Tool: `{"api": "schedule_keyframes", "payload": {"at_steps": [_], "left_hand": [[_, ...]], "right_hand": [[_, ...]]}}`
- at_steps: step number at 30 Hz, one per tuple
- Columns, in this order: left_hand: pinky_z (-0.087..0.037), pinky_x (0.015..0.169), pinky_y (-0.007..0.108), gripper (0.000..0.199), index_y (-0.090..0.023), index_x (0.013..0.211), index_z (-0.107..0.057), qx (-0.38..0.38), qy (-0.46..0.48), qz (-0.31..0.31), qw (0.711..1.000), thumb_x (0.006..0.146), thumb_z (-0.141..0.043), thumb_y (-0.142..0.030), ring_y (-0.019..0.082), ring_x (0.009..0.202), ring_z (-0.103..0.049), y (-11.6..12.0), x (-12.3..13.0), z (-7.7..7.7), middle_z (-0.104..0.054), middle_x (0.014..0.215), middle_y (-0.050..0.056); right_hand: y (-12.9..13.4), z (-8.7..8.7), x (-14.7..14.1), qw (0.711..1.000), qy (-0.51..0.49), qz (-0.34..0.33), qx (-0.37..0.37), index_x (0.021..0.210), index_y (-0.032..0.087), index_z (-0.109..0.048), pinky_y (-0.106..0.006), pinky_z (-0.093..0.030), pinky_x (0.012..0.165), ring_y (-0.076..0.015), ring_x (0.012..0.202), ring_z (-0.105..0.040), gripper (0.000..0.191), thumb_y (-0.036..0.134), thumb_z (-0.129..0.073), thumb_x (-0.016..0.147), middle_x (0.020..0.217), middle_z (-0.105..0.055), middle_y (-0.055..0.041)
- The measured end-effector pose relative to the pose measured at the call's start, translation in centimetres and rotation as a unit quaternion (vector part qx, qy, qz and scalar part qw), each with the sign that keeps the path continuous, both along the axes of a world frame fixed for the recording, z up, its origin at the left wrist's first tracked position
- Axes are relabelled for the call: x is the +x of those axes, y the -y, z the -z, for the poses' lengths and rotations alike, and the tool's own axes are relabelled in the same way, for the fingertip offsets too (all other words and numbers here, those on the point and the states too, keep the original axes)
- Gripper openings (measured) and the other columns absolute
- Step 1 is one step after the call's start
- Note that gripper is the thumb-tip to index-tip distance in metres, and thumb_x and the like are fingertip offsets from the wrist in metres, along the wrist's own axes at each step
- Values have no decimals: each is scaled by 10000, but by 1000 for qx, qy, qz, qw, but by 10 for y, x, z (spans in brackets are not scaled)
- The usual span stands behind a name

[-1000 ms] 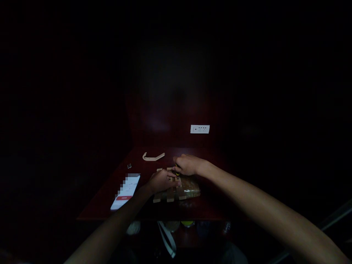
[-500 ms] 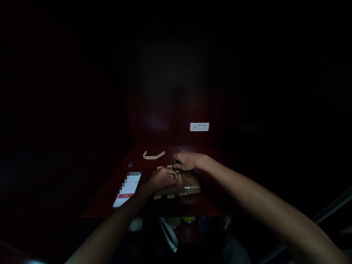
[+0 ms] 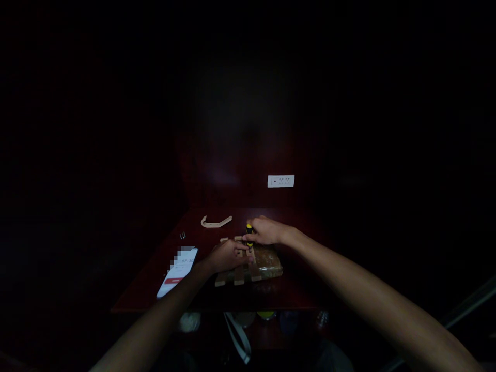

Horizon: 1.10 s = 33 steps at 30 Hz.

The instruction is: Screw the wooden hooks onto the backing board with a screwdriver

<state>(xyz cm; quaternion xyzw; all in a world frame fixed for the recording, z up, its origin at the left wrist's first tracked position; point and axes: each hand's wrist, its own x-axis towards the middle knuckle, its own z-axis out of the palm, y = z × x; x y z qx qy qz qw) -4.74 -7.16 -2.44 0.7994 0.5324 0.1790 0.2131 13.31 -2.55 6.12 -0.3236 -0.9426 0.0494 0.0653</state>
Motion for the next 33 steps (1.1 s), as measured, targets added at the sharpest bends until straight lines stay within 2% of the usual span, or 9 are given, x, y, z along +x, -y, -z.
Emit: {"api": "schedule_keyframes", "payload": {"at_steps": [6,9,13,19,24,26,28,30,33], "left_hand": [[-195,450,223,520,-194,921,-700,10,3,18,1000,754,-501,-645,92,484,-332,1,-2,1,-440,548,-30],[-175,438,220,533,-177,984,-684,-7,12,35,999,780,-482,-627,85,463,-276,-1,-3,2,-363,518,-44],[-187,438,213,541,-191,1072,-659,-17,25,43,999,771,-507,-614,86,474,-275,-2,-4,2,-365,537,-48],[-235,452,214,478,-182,1012,-673,-9,19,64,998,795,-499,-571,92,482,-323,1,-3,-4,-427,555,-36],[-309,479,192,517,-182,1277,-512,-63,40,96,993,859,-460,-481,89,516,-398,13,-17,-23,-508,644,-18],[-372,546,195,504,-192,1279,-517,-84,52,105,990,860,-471,-467,99,598,-474,17,-29,-39,-580,742,9],[-419,640,218,491,-194,1247,-552,-85,63,87,991,847,-494,-472,126,718,-539,17,-46,-59,-636,859,35],[-440,730,251,481,-192,1218,-579,-51,67,43,996,836,-500,-474,157,838,-567,11,-71,-78,-648,1015,53],[-451,772,272,518,-169,1212,-585,-14,36,-69,997,797,-531,-472,189,883,-594,-11,-118,-94,-668,1032,54]], "right_hand": [[0,6,8,993,-78,-32,-81,884,157,-589,-211,-345,515,-110,601,-537,219,364,-566,818,732,-628,-21],[-3,11,14,989,-85,-27,-116,852,150,-592,-206,-339,502,-98,567,-517,239,384,-550,833,696,-616,-11],[-5,14,14,994,-84,-13,-70,782,139,-591,-213,-319,488,-92,527,-496,302,436,-559,828,662,-612,-16],[-1,13,8,994,-92,-3,-53,772,146,-588,-216,-321,490,-102,540,-520,303,443,-563,824,654,-622,-23],[1,15,22,978,-191,14,-80,703,156,-564,-215,-319,487,-94,522,-495,311,449,-564,807,607,-578,9],[0,18,31,956,-264,27,-125,705,158,-552,-213,-314,465,-90,492,-474,328,469,-549,811,567,-545,25],[-1,24,40,917,-344,34,-196,754,158,-553,-214,-332,458,-93,468,-481,331,485,-547,809,540,-533,37],[-5,33,47,858,-441,41,-259,826,162,-541,-219,-367,478,-102,484,-523,310,469,-574,795,565,-559,35],[-15,51,55,740,-578,40,-341,851,175,-506,-212,-362,473,-123,554,-589,277,420,-612,777,672,-624,-4]]}}
